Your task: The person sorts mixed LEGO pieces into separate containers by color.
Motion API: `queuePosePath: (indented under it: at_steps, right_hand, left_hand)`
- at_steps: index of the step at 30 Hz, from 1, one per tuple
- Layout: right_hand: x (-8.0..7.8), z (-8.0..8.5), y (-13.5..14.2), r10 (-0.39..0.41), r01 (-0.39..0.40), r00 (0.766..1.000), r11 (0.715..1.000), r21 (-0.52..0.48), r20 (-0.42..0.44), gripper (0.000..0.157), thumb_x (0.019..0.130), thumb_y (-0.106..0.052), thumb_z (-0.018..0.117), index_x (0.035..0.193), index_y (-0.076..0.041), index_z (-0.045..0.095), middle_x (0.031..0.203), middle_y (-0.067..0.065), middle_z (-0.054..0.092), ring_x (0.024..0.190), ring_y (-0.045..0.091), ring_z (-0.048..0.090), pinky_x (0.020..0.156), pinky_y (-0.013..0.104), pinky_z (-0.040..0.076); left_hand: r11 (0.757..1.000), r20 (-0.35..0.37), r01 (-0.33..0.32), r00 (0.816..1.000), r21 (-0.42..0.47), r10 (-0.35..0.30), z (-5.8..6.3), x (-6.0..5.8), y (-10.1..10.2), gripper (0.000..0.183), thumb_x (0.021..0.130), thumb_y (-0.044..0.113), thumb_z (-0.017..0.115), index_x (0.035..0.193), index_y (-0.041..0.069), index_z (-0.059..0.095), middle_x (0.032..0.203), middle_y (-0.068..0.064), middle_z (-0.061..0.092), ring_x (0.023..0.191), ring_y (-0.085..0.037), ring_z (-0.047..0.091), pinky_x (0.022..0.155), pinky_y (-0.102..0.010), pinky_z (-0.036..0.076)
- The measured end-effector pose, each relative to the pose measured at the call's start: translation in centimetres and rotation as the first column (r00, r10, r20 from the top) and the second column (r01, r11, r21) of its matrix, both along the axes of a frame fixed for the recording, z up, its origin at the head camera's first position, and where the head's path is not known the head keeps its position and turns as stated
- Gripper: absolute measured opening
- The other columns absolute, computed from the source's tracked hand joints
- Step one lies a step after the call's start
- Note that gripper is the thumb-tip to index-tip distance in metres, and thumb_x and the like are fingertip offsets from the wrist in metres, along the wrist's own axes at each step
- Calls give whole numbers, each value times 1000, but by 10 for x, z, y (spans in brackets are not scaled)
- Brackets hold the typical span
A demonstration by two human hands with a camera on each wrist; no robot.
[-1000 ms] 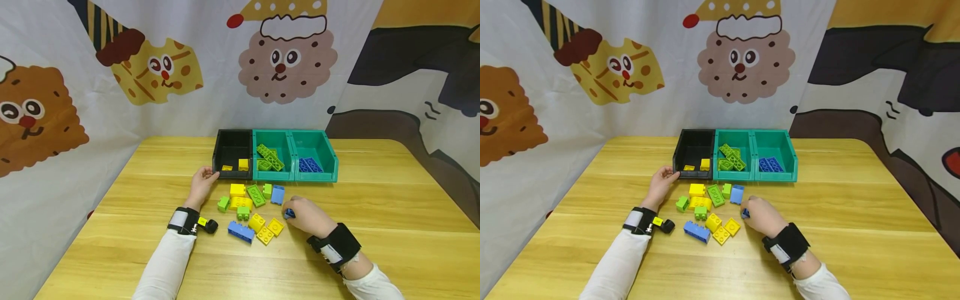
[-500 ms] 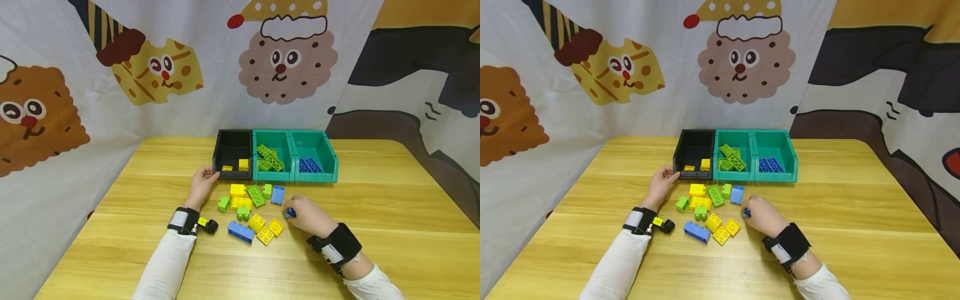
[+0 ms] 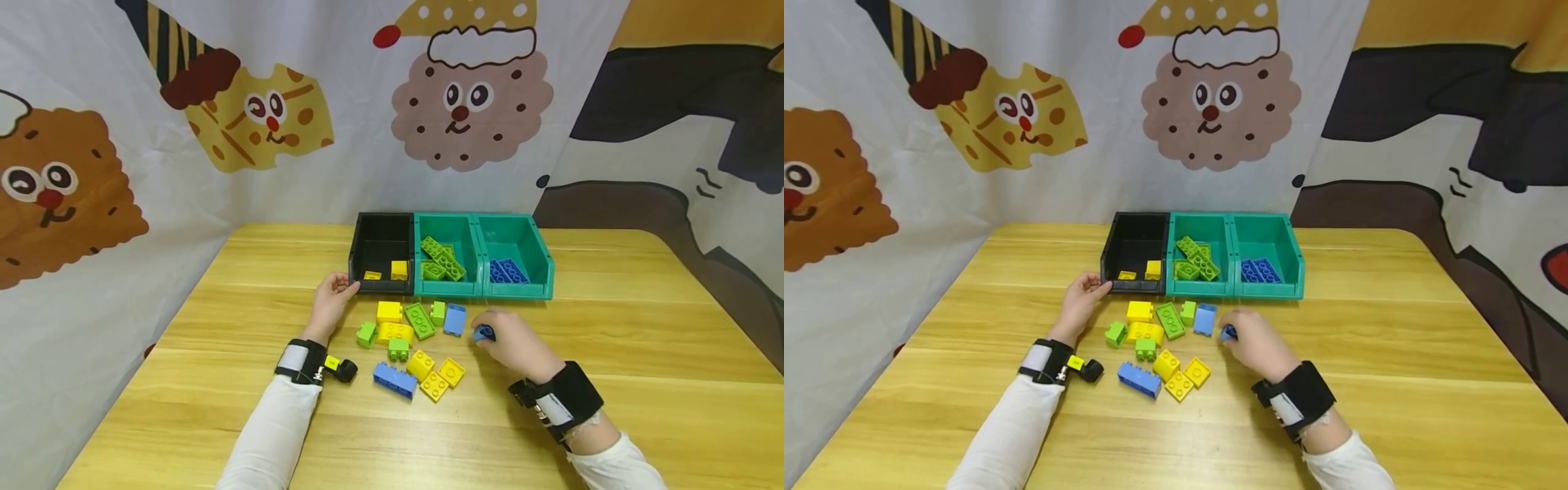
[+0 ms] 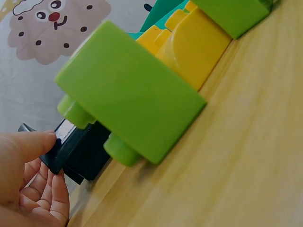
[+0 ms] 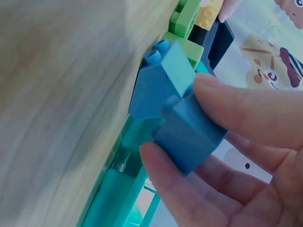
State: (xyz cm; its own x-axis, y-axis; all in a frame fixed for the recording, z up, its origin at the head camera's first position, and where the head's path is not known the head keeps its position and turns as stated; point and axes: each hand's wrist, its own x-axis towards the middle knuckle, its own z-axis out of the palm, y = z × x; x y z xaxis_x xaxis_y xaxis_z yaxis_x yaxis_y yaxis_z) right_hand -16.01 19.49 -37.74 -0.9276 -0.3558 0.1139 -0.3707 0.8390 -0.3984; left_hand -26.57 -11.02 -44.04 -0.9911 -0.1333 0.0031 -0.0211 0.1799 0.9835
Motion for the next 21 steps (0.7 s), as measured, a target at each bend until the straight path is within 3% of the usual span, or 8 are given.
queuePosePath:
  at_steps: [12, 21]
  right_hand:
    - [-9, 5, 13, -73, 68, 994, 996, -60, -87, 23, 76, 3, 74, 98, 4, 68, 99, 19, 65, 95, 36, 61, 82, 49, 51]
    - [-32, 20, 28, -131, 122, 982, 990, -71, -139, 24, 80, 2, 70, 104, 6, 66, 107, 27, 63, 102, 44, 57, 86, 55, 47]
  left_hand:
    - [1000, -2, 0, 1000, 3, 0, -2, 0, 0, 23, 88, 11, 66, 106, -1, 57, 98, -11, 56, 87, -17, 50, 73, -20, 42]
    - [1000, 13, 4, 1000, 2, -4, -1, 0, 0, 25, 89, 13, 66, 108, 0, 57, 101, -11, 56, 90, -19, 51, 73, -20, 43]
